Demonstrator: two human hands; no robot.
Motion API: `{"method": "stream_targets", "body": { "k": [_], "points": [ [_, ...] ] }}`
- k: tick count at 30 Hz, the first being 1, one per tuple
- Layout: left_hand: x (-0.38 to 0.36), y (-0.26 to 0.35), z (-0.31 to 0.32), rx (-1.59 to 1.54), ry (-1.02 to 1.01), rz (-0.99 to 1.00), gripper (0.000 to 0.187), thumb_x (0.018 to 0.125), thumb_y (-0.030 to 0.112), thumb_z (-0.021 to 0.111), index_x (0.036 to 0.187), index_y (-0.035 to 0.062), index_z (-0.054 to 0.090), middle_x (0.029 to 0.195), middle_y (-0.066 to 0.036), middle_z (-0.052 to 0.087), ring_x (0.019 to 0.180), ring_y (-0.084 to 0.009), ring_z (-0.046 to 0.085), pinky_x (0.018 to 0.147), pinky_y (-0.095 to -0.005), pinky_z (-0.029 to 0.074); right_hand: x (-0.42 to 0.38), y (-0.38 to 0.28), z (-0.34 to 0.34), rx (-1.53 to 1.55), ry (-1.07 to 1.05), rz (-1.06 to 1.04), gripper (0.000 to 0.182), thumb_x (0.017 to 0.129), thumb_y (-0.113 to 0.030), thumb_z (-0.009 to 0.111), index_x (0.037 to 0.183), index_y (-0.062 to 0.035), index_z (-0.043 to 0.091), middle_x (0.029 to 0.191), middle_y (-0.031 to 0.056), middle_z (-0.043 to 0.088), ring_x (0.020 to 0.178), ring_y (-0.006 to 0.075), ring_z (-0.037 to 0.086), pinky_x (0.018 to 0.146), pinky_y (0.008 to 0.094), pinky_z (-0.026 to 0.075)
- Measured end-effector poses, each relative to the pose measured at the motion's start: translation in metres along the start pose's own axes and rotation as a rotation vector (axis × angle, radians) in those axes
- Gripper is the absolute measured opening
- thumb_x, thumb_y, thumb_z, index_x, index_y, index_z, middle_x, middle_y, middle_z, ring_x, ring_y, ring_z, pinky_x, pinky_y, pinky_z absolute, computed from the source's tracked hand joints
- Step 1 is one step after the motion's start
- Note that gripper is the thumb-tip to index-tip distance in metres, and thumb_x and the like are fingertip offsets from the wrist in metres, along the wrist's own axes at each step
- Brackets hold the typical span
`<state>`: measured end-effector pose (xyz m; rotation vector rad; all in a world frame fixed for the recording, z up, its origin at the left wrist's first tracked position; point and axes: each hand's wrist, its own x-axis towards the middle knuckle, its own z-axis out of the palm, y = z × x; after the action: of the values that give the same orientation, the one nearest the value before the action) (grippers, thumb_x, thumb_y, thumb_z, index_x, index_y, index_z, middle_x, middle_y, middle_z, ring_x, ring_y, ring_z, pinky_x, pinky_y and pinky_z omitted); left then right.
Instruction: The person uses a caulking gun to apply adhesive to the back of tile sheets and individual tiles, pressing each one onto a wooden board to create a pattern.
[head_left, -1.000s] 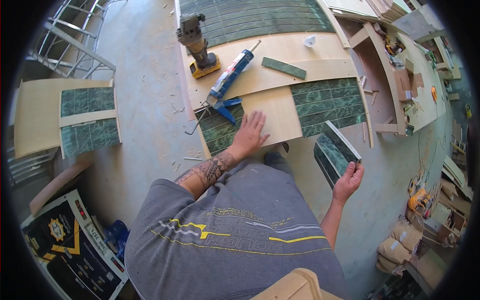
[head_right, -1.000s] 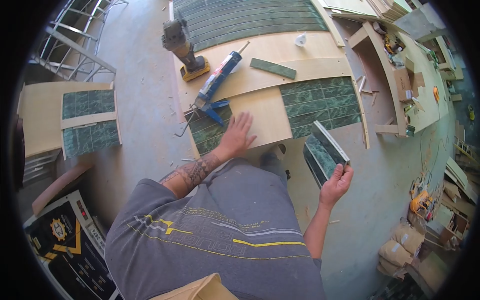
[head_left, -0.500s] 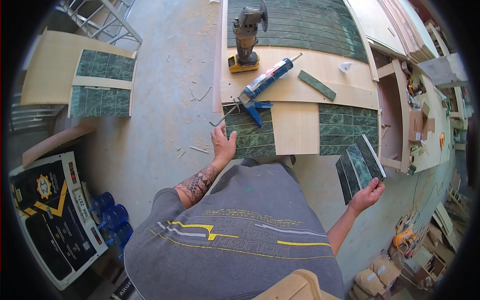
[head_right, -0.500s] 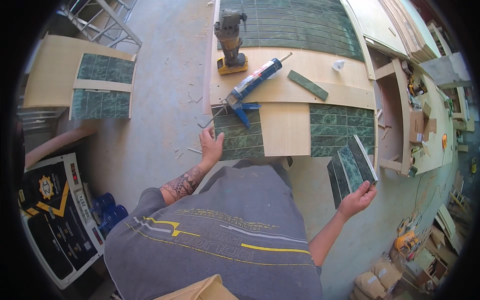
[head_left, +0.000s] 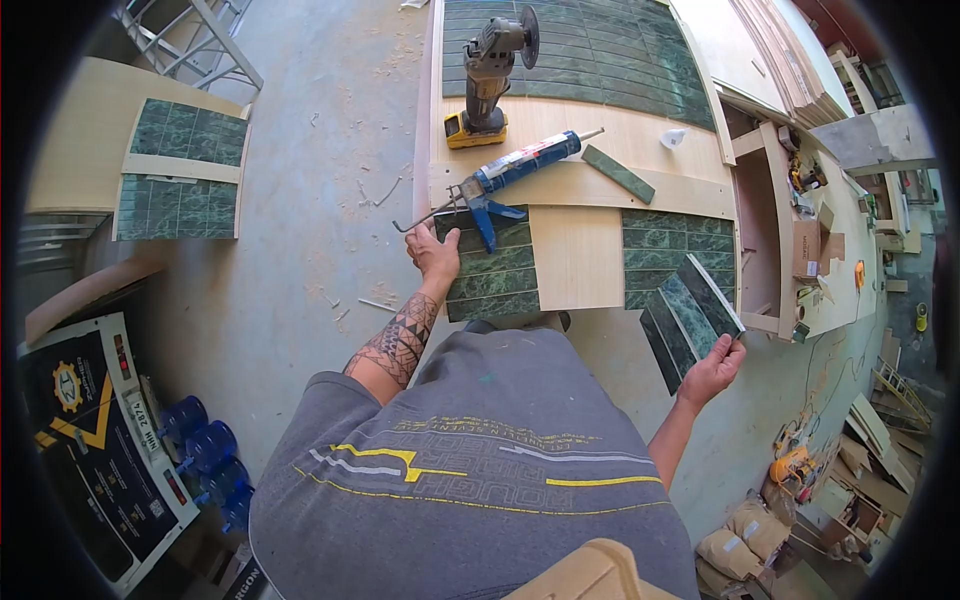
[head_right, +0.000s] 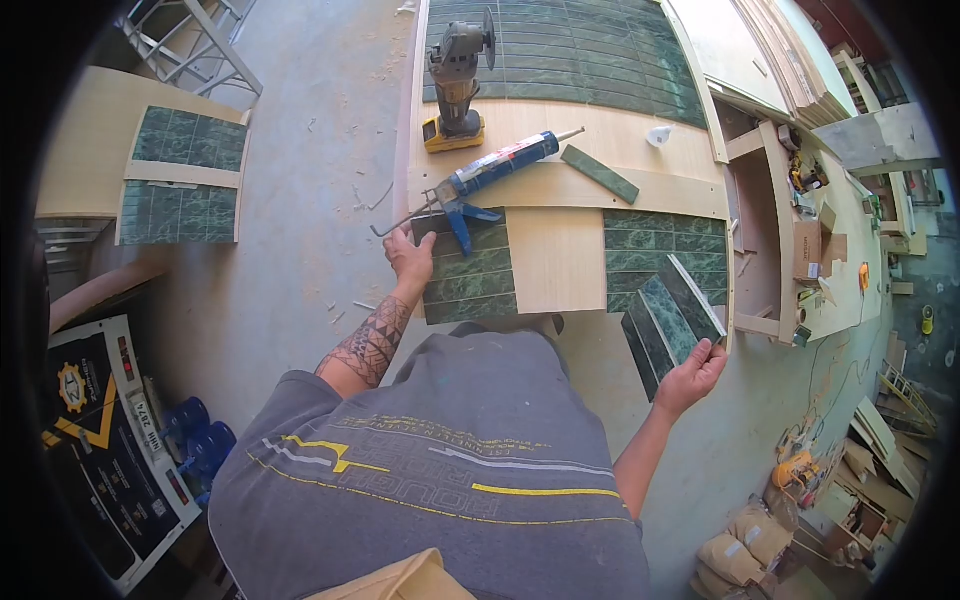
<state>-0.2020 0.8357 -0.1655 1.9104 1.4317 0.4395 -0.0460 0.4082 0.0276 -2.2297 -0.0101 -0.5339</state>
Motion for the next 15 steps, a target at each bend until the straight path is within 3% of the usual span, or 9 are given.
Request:
{"method": "stream_targets", "body": {
  "k": [4,7,10,15],
  "points": [
    [0.012,-0.001,-0.009,-0.115,-0.096,-0.018,0.046,0.094,0.029,0.075,0.127,0.0034,0.054,0.116,-0.019,0.064,0.112,-0.0358,0.06,0.1,-0.047,0.045,-0.003,0.004,0.001,0.019,-0.004,-0.01,0.029,0.112,-0.027,0.056,0.097,-0.0023,0.055,0.086,0.0029,0.054,0.081,0.0156,0.048,0.078,0.0309,0.045],
    [0.02,-0.003,-0.012,-0.233,-0.127,-0.019,0.03,0.102,0.024,0.066,0.121,0.003,0.054,0.101,-0.018,0.068,0.09,-0.0332,0.068,0.081,-0.044,0.053,-0.006,0.002,0.002,0.011,0.006,-0.012,0.028,0.111,-0.027,0.056,0.098,-0.0022,0.056,0.087,0.0033,0.057,0.082,0.0156,0.05,0.079,0.0309,0.046],
    [0.029,-0.014,-0.017,-0.232,-0.124,0.054,0.029,0.103,0.023,0.065,0.12,0.0028,0.055,0.101,-0.018,0.068,0.091,-0.0321,0.068,0.083,-0.0444,0.053,-0.008,0.001,0.001,0.014,0.015,-0.002,0.027,0.111,-0.026,0.057,0.099,-0.0017,0.057,0.09,0.0041,0.06,0.083,0.0152,0.053,0.08,0.0306,0.047],
    [0.052,-0.039,-0.033,-0.23,-0.145,-0.049,0.03,0.104,0.022,0.064,0.126,0.0033,0.057,0.1,-0.015,0.07,0.088,-0.0223,0.066,0.08,-0.0384,0.053,-0.013,0.005,-0.001,0.054,0.034,0.013,0.026,0.111,-0.025,0.058,0.1,-0.0013,0.058,0.09,0.0044,0.061,0.083,0.015,0.053,0.08,0.0303,0.047]
  ]
}}
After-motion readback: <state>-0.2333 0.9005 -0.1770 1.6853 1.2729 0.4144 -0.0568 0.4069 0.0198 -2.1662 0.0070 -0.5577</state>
